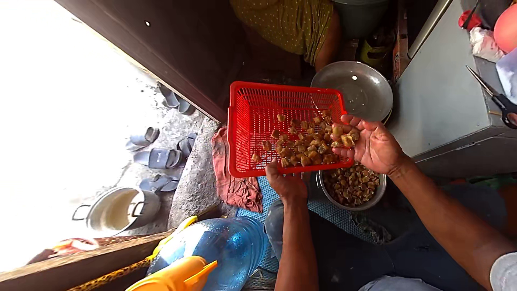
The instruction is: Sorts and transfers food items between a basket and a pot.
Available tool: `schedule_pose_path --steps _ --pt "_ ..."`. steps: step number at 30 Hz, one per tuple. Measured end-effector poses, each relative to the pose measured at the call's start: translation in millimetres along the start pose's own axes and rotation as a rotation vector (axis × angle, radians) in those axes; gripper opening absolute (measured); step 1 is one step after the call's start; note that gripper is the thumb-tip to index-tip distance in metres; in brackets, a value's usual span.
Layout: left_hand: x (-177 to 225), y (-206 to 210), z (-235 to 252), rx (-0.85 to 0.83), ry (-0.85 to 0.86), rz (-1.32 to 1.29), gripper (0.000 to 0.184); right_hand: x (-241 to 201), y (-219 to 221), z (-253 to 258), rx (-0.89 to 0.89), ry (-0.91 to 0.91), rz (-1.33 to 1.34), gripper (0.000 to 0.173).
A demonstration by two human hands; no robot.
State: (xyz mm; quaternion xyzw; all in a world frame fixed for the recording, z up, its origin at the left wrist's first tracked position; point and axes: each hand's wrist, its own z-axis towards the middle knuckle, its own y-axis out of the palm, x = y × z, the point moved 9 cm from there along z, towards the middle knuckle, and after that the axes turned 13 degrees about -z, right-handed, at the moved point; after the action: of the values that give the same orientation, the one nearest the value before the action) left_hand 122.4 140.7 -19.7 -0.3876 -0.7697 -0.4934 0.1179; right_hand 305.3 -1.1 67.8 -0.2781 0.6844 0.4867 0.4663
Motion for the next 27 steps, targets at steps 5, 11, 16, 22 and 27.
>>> schedule_pose_path --steps 5,11,16,22,27 --pt "-3.3 3.1 -1.7 -0.043 -0.033 -0.019 0.031 1.7 10.7 30.8 0.006 -0.005 -0.183 0.054" --pt "-0.1 -3.7 9.7 -0.079 -0.007 0.025 0.036 -43.6 3.2 34.9 0.059 -0.186 -0.287 0.049" --pt "11.9 -8.7 13.6 -0.084 0.059 0.011 0.034 12.7 -91.0 -19.6 0.426 0.002 -0.466 0.040" --pt "24.2 -21.0 16.5 -0.171 0.140 0.038 0.035 193.5 -204.3 -34.4 0.330 0.572 -1.138 0.049" --pt "28.0 -31.4 23.7 -0.118 0.149 0.115 0.036 246.2 -203.6 19.4 0.072 0.588 -1.523 0.079"
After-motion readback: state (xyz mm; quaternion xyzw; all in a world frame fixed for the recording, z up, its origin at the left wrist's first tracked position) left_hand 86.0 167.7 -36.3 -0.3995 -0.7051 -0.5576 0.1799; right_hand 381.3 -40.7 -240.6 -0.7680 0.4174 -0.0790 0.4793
